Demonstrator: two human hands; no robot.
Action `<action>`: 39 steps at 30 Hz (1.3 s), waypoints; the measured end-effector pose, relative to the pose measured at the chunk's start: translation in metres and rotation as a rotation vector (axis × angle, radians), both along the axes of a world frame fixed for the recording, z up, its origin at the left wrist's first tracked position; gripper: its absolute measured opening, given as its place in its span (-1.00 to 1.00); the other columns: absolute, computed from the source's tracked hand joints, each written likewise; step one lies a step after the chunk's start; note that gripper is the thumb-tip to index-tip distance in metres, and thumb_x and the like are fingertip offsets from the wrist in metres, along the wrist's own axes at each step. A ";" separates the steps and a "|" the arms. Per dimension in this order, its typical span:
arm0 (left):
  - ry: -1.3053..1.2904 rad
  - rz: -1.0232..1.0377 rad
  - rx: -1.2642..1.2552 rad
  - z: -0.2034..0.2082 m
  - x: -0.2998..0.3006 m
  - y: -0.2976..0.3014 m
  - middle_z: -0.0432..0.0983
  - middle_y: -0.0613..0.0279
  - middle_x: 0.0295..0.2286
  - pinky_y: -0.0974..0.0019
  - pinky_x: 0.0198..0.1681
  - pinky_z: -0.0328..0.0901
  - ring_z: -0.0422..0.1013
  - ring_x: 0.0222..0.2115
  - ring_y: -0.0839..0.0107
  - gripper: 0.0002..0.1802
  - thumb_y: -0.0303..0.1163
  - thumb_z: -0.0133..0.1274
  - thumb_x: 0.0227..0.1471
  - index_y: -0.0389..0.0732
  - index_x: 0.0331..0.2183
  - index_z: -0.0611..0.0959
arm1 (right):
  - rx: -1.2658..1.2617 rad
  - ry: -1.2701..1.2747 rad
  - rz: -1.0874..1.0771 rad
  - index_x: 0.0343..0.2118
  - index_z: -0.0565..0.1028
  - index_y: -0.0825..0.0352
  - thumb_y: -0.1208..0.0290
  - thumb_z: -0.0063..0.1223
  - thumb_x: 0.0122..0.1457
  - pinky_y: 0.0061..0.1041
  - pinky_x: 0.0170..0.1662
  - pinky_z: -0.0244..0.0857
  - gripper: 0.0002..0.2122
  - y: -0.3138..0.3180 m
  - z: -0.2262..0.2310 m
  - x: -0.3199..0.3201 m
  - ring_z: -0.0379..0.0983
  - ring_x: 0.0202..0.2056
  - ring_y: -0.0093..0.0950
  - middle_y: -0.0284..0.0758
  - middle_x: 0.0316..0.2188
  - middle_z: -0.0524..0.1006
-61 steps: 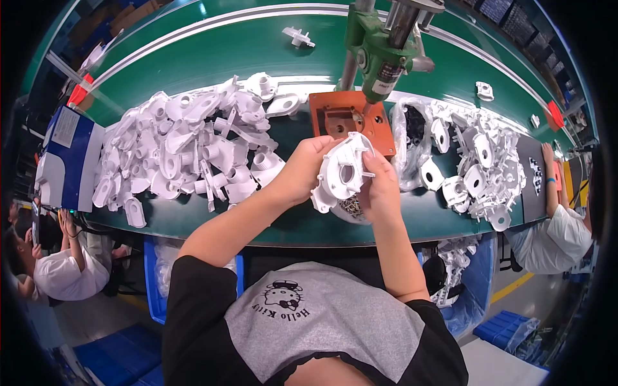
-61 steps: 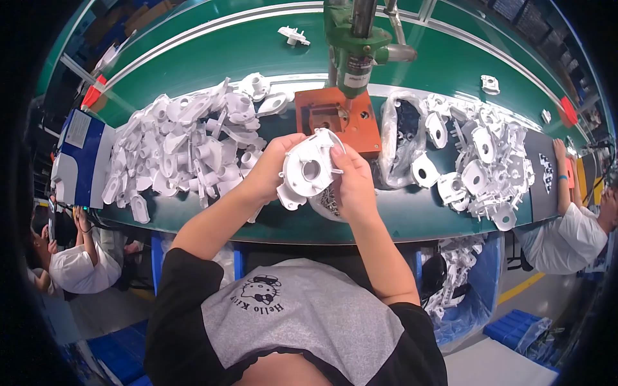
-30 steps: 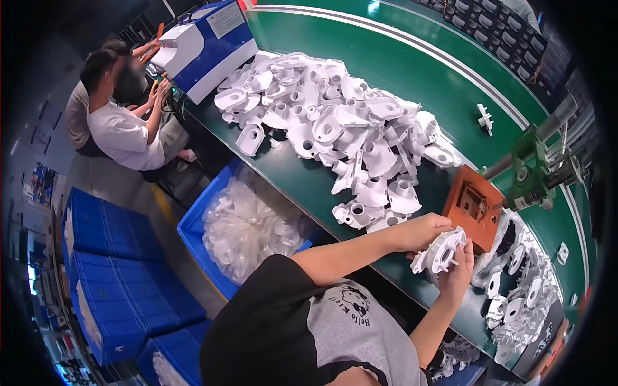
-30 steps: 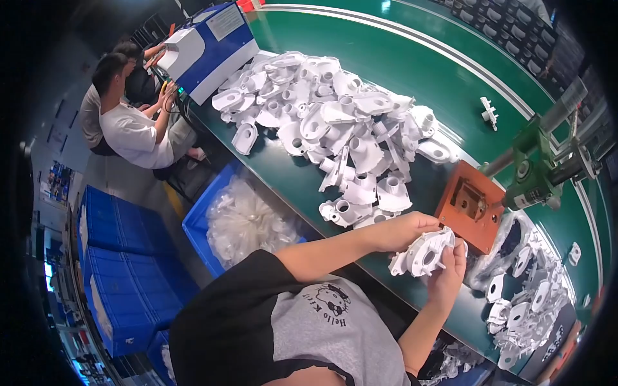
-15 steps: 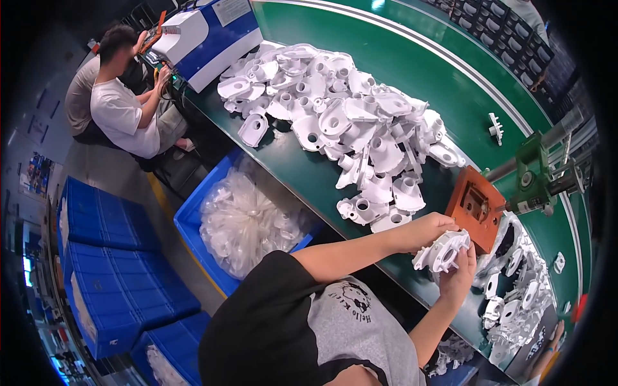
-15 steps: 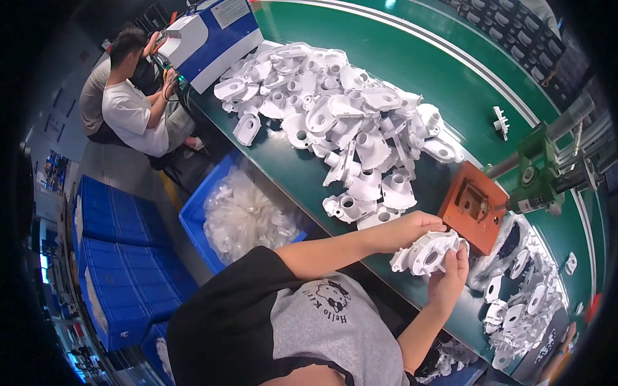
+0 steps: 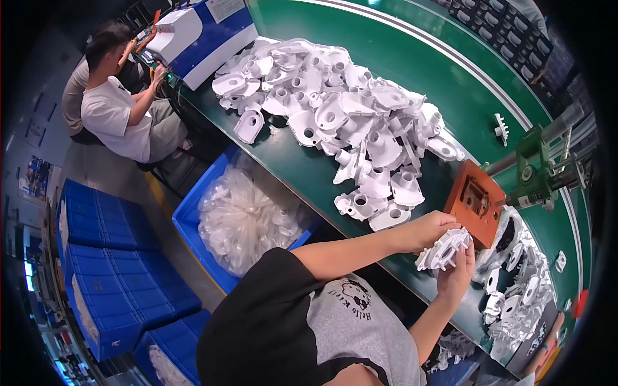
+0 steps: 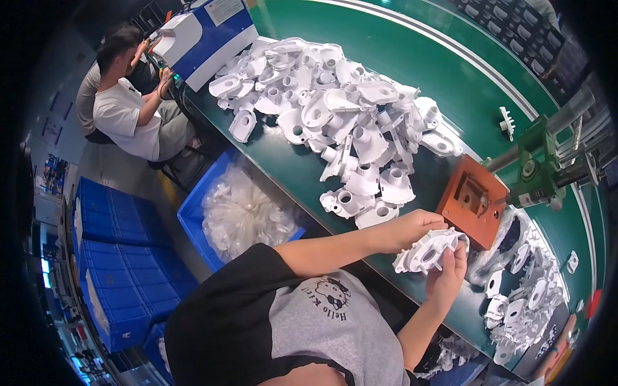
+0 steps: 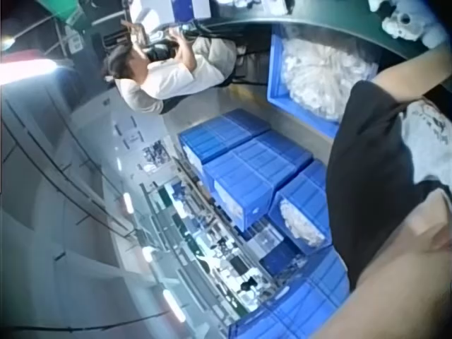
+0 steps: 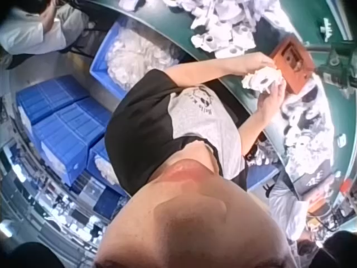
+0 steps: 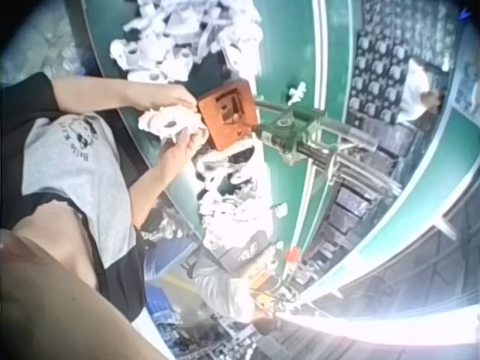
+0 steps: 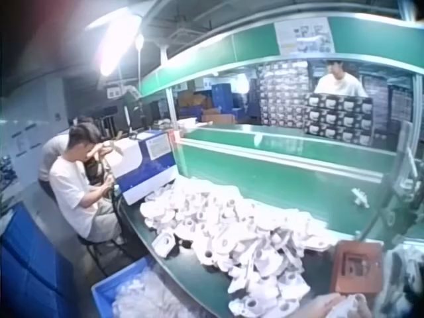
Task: Assemble plastic electronics components by inserting internal parts and using a manual hand press to secure them.
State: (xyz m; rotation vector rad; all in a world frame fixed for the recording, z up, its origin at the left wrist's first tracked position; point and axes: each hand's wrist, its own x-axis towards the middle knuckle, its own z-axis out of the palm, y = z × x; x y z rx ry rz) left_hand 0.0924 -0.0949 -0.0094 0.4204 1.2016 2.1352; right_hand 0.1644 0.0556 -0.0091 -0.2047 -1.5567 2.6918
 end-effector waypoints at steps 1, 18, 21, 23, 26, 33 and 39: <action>-0.027 -0.014 -0.014 -0.002 -0.001 0.000 0.41 0.46 -0.49 0.59 -0.47 0.22 0.28 -0.48 0.78 -0.76 -0.32 -0.14 0.20 -0.26 -0.40 0.51 | 0.008 0.009 0.003 -0.19 0.36 0.35 0.52 -0.13 0.19 -0.45 -0.06 0.31 -0.85 -0.002 0.002 0.000 0.41 -0.18 -0.53 -0.34 -0.20 0.45; -0.212 -0.026 0.333 0.021 0.006 -0.009 0.37 0.36 -0.34 0.44 -0.20 0.20 0.30 -0.27 0.59 -0.65 -0.11 -0.08 0.12 -0.13 -0.18 0.32 | -0.084 0.012 -0.206 0.01 0.25 0.37 0.40 -0.04 0.19 -0.54 -0.35 0.39 -0.65 0.008 0.001 0.006 0.44 -0.22 -0.45 -0.26 -0.13 0.42; -0.237 -0.007 0.453 0.020 0.010 -0.007 0.36 0.32 -0.27 0.36 -0.11 0.19 0.31 -0.21 0.54 -0.63 -0.23 -0.01 0.07 -0.14 -0.14 0.27 | -0.097 0.002 -0.320 -0.04 0.27 0.37 0.40 -0.05 0.19 -0.50 -0.33 0.38 -0.70 0.013 0.004 0.002 0.44 -0.23 -0.43 -0.26 -0.14 0.43; 0.051 0.098 0.396 0.012 0.016 0.001 0.33 0.28 -0.21 0.32 -0.01 0.15 0.28 -0.14 0.50 -0.61 -0.39 0.04 0.00 -0.15 -0.14 0.26 | -0.082 0.092 -0.302 -0.04 0.27 0.38 0.41 -0.05 0.19 -0.46 -0.28 0.37 -0.70 0.013 0.009 -0.001 0.44 -0.22 -0.41 -0.25 -0.13 0.43; 0.345 0.144 0.141 0.009 0.024 0.011 0.27 0.29 -0.09 0.31 0.09 0.06 0.16 0.03 0.47 -0.48 -0.42 0.04 0.00 -0.21 -0.01 0.24 | -0.049 0.114 -0.399 0.01 0.24 0.41 0.43 -0.06 0.19 -0.42 -0.23 0.37 -0.65 0.012 0.006 -0.003 0.43 -0.22 -0.42 -0.21 -0.12 0.42; 0.170 0.237 0.285 0.020 0.026 0.006 0.37 0.18 -0.14 0.38 -0.06 0.28 0.32 -0.12 0.51 -0.63 -0.38 -0.05 0.14 -0.28 -0.06 0.27 | 0.187 0.114 -0.347 0.06 0.20 0.43 0.54 -0.10 0.19 -0.64 -0.30 0.35 -0.63 -0.008 -0.001 0.008 0.42 -0.31 -0.57 -0.27 -0.19 0.42; 0.237 0.301 0.262 0.018 0.016 -0.003 0.44 0.21 -0.25 0.37 -0.09 0.29 0.36 -0.18 0.54 -0.73 -0.39 -0.02 0.13 -0.27 -0.19 0.30 | 0.436 0.262 -0.405 0.01 0.24 0.42 0.51 -0.18 0.22 -0.63 -0.29 0.26 -0.70 0.010 -0.003 0.006 0.40 -0.29 -0.55 -0.23 -0.18 0.44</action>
